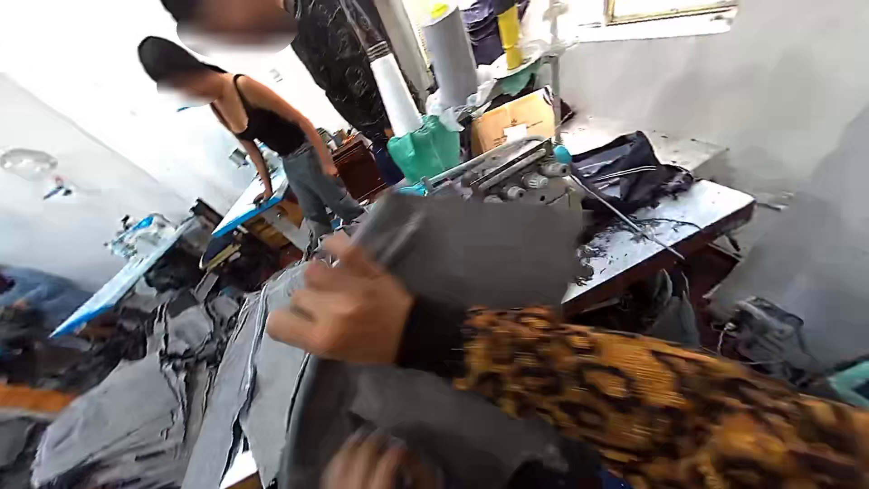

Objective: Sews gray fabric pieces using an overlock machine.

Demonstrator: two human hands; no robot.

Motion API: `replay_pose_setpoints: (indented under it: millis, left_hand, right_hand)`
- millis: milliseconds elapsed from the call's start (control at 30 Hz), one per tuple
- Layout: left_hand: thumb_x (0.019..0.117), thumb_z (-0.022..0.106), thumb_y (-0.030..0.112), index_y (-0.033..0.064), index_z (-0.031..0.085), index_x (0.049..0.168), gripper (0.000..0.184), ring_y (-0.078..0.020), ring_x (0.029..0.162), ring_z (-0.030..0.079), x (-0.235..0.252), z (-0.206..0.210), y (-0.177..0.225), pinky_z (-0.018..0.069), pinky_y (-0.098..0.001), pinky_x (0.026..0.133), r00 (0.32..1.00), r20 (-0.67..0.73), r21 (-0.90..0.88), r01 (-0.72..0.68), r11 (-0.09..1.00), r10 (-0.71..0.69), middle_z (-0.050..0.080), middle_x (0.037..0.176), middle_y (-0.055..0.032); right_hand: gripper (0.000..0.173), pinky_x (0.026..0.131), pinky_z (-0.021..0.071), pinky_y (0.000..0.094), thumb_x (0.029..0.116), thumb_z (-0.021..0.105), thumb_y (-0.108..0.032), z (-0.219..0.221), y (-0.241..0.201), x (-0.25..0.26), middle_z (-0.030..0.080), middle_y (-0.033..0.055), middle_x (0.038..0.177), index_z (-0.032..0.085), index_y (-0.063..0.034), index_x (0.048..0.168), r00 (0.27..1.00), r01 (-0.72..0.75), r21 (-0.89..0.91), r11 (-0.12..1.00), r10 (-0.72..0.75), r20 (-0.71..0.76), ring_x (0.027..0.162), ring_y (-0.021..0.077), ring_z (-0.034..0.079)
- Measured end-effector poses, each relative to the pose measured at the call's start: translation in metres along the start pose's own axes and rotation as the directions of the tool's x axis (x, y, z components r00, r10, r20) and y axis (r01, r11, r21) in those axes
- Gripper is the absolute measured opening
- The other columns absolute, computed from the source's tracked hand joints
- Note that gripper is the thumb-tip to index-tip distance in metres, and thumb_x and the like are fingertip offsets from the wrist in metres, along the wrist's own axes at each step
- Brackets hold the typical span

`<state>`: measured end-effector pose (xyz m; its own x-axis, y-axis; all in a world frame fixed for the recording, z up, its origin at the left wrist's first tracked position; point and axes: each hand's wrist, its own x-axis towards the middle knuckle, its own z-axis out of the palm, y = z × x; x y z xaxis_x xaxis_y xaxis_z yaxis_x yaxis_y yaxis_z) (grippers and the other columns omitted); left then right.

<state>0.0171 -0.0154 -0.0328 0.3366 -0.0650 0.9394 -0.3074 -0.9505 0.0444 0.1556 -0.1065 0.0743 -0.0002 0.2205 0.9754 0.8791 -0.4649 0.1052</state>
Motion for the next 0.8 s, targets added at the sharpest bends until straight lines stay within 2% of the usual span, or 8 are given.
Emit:
replay_pose_setpoints:
  millis: [133, 267, 367, 433, 500, 633, 733, 800]
  left_hand:
    - [0.0877, 0.066, 0.031, -0.0212, 0.062, 0.115, 0.059, -0.0537, 0.120, 0.060, -0.103, 0.124, -0.038, 0.0463, -0.0564, 0.108, 0.909, 0.408, -0.137, 0.150, 0.979, -0.082, 0.061, 0.122, -0.0410]
    - [0.0968, 0.055, 0.047, -0.0129, 0.059, 0.122, 0.065, -0.0400, 0.126, 0.060, -0.089, 0.146, -0.044, 0.0459, -0.0451, 0.111, 0.928, 0.363, -0.200, 0.162, 0.966, -0.081, 0.061, 0.127, -0.0343]
    - [0.1011, 0.047, 0.059, -0.0041, 0.054, 0.128, 0.069, -0.0234, 0.135, 0.053, -0.071, 0.153, -0.035, 0.0420, -0.0327, 0.113, 0.956, 0.249, -0.361, 0.239, 0.902, -0.153, 0.057, 0.134, -0.0283]
    - [0.1002, 0.050, 0.059, -0.0082, 0.051, 0.130, 0.074, -0.0237, 0.135, 0.050, -0.043, 0.157, -0.027, 0.0415, -0.0327, 0.112, 0.950, 0.236, -0.425, 0.289, 0.858, -0.203, 0.052, 0.137, -0.0307]
    - [0.0969, 0.055, 0.051, -0.0156, 0.051, 0.130, 0.075, -0.0363, 0.135, 0.051, -0.007, 0.163, -0.021, 0.0405, -0.0441, 0.115, 0.945, 0.267, -0.384, 0.283, 0.879, -0.188, 0.054, 0.137, -0.0353]
    - [0.0956, 0.050, 0.059, -0.0037, 0.052, 0.145, 0.080, -0.0461, 0.137, 0.050, 0.054, 0.181, -0.030, 0.0264, -0.0715, 0.115, 0.836, 0.543, -0.203, 0.224, 0.953, -0.080, 0.056, 0.145, -0.0236]
    - [0.0955, 0.061, 0.046, 0.0021, 0.066, 0.131, 0.057, -0.0356, 0.122, 0.062, 0.068, 0.189, -0.042, 0.0386, -0.0636, 0.110, 0.788, 0.615, -0.330, 0.241, 0.913, 0.014, 0.069, 0.124, -0.0165]
    - [0.0915, 0.067, 0.028, 0.0030, 0.075, 0.097, 0.027, -0.0179, 0.097, 0.068, 0.065, 0.189, -0.042, 0.0552, -0.0374, 0.090, 0.872, 0.488, -0.494, 0.237, 0.837, 0.041, 0.072, 0.097, -0.0089]
  right_hand:
    - [0.031, 0.113, 0.0367, 0.0632, 0.0892, 0.069, 0.003, 0.086, 0.012, -0.065, 0.073, 0.0139, 0.111, 0.073, -0.0105, 0.117, 0.863, -0.204, 0.084, 0.975, 0.139, 0.485, 0.121, 0.0385, 0.063]
    - [0.018, 0.109, 0.0429, 0.0528, 0.0988, 0.061, -0.017, 0.013, 0.021, -0.137, 0.075, 0.0047, 0.114, 0.076, -0.0157, 0.109, 0.898, -0.436, 0.015, 0.900, 0.434, 0.069, 0.118, 0.0233, 0.066]
    - [0.020, 0.094, 0.0545, 0.0390, 0.0988, 0.054, -0.016, -0.050, 0.037, -0.194, 0.071, 0.0075, 0.101, 0.069, -0.0040, 0.105, 0.621, -0.782, 0.004, 0.623, 0.781, -0.067, 0.101, 0.0174, 0.068]
    - [0.023, 0.085, 0.0576, 0.0424, 0.0988, 0.053, -0.009, -0.068, 0.043, -0.210, 0.071, 0.0159, 0.099, 0.066, 0.0047, 0.111, 0.327, -0.945, 0.040, 0.325, 0.931, 0.162, 0.092, 0.0233, 0.070]
    - [0.027, 0.096, 0.0539, 0.0471, 0.0989, 0.053, -0.008, -0.071, 0.041, -0.205, 0.072, 0.0214, 0.108, 0.068, 0.0075, 0.114, 0.149, -0.988, 0.053, 0.142, 0.846, 0.512, 0.104, 0.0284, 0.070]
    - [0.030, 0.100, 0.0509, 0.0365, 0.1011, 0.054, -0.008, -0.068, 0.035, -0.178, 0.069, 0.0177, 0.117, 0.063, 0.0061, 0.125, 0.130, -0.987, 0.159, -0.012, 0.513, 0.848, 0.110, 0.0165, 0.066]
    - [0.037, 0.100, 0.0482, 0.0297, 0.1033, 0.049, -0.010, -0.075, 0.038, -0.168, 0.062, 0.0138, 0.125, 0.053, 0.0080, 0.136, 0.135, -0.947, 0.223, -0.229, 0.346, 0.929, 0.111, 0.0079, 0.059]
    - [0.047, 0.101, 0.0473, 0.0259, 0.1036, 0.049, -0.019, -0.077, 0.043, -0.169, 0.059, 0.0065, 0.129, 0.044, 0.0040, 0.144, 0.211, -0.894, 0.288, -0.344, 0.245, 0.946, 0.114, 0.0020, 0.057]
